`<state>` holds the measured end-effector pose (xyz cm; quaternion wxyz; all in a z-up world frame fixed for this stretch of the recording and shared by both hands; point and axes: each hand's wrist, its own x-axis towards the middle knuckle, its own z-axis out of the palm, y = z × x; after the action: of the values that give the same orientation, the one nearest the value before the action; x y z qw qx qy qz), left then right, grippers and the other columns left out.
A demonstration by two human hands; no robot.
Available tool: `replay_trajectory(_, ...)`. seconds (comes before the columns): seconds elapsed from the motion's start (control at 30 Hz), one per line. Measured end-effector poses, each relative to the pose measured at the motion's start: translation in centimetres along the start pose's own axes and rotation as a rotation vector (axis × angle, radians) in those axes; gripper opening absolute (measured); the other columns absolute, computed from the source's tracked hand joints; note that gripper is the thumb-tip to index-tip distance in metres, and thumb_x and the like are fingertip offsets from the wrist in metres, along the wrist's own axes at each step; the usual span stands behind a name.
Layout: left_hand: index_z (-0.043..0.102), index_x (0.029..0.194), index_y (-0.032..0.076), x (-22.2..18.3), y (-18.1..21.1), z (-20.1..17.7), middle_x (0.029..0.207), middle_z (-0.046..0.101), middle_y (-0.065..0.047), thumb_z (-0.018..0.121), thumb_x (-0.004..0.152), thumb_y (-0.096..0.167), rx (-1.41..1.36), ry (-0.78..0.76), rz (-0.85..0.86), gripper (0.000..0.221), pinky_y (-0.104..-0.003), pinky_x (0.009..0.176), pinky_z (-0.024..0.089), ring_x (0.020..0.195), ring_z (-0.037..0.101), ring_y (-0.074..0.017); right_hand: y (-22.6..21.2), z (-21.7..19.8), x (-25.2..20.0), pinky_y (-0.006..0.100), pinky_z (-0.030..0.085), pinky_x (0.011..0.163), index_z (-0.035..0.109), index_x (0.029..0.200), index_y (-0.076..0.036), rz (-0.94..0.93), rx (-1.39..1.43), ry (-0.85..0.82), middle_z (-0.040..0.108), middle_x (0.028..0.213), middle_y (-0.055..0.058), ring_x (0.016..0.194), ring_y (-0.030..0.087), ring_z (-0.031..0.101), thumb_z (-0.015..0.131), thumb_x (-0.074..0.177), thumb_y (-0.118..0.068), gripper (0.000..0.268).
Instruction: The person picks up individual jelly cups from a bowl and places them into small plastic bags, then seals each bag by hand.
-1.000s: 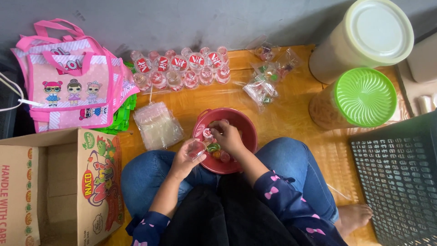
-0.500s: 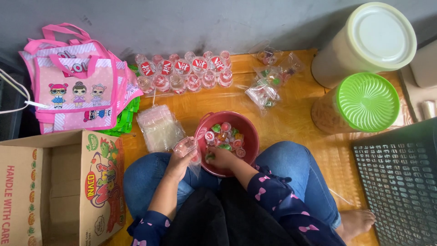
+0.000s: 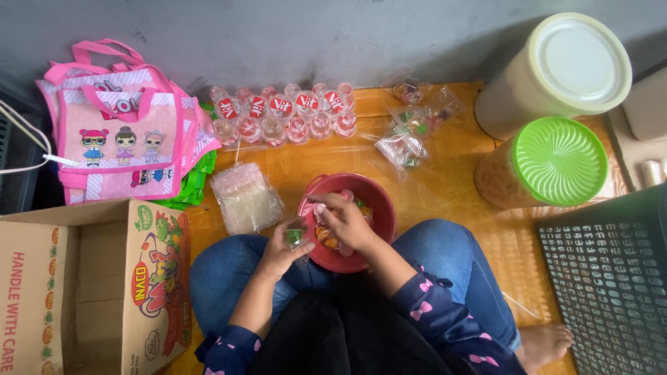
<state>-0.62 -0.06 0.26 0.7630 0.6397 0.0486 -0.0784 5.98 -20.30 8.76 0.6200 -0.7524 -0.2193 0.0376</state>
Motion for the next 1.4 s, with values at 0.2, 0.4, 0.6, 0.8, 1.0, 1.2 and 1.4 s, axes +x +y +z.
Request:
replay_trajectory(0.2,0.065,0.13,0.005,0.1,-1.3,-0.3,0.105,0.069,-0.003,0.1,0.062,0.003,-0.086,-0.046,-0.009,0.076,-0.026,0.096,0.052,0.101,0.065,-0.0111,17.9,4.9,-3.5,0.05,0.055,0.096,0.068,0.128,-0.019,0.657,-0.388,-0.233,0.076,0.117,0.011,0.113,0.036,0.07,0.062,0.093,-0.038,0.041)
replay_trajectory(0.4,0.062,0.134,0.006,0.6,-2.1,-1.3,0.11,0.07,-0.006,0.095,0.07,0.008,-0.126,-0.047,0.002,0.072,-0.029,0.098,0.051,0.105,0.064,-0.0129,15.7,6.8,-5.4,0.051,0.057,0.092,0.067,0.115,-0.003,0.571,-0.597,-0.517,0.072,0.109,0.024,0.105,0.045,0.07,0.062,0.093,-0.028,0.033)
replay_trajectory(0.6,0.057,0.139,0.006,0.4,0.0,-1.1,0.114,0.068,-0.004,0.089,0.077,0.011,-0.177,-0.037,-0.017,0.071,-0.028,0.099,0.05,0.108,0.064,-0.0116,9.0,3.2,-2.1,0.044,0.062,0.086,0.076,0.104,-0.021,0.6,-0.253,0.071,0.075,0.1,0.011,0.101,0.032,0.073,0.076,0.088,-0.027,0.017)
replay_trajectory(0.8,0.07,0.122,0.005,-0.1,5.8,1.6,0.107,0.075,-0.01,0.093,0.075,0.012,-0.023,-0.227,0.073,0.053,-0.034,0.093,0.053,0.106,0.066,-0.0174,-3.7,0.4,0.3,0.046,0.059,0.09,0.074,0.105,-0.008,-0.153,-0.029,0.018,0.073,0.108,0.012,0.109,0.036,0.071,0.079,0.09,-0.019,0.019)
replay_trajectory(1.0,0.068,0.124,0.0,-0.7,9.3,2.3,0.109,0.075,-0.017,0.091,0.072,0.004,-0.174,-0.357,0.076,0.057,-0.036,0.092,0.054,0.105,0.069,-0.0219,-12.2,-3.0,0.2,0.066,0.048,0.097,0.066,0.098,-0.001,-0.267,-0.159,-0.391,0.073,0.112,0.02,0.124,0.056,0.056,0.083,0.08,-0.021,0.032)
replay_trajectory(1.2,0.054,0.142,0.006,-1.9,8.4,3.7,0.145,0.06,-0.009,0.093,0.069,0.042,-0.252,-0.449,-0.016,0.09,-0.046,0.105,0.051,0.134,0.055,-0.0242,-11.9,-3.3,-1.2,0.053,0.055,0.087,0.074,0.095,-0.011,-0.304,-0.557,-0.368,0.076,0.097,0.01,0.113,0.039,0.067,0.077,0.082,-0.011,0.013)
replay_trajectory(1.4,0.068,0.116,0.018,-2.7,12.9,7.7,0.109,0.077,-0.005,0.093,0.071,0.017,0.359,-0.08,0.125,0.052,-0.037,0.088,0.062,0.11,0.072,-0.0239,-9.2,-4.8,-3.3,0.04,0.06,0.077,0.074,0.085,-0.014,-0.345,-0.513,-0.173,0.073,0.085,0.004,0.094,0.034,0.072,0.082,0.077,-0.012,0.011)
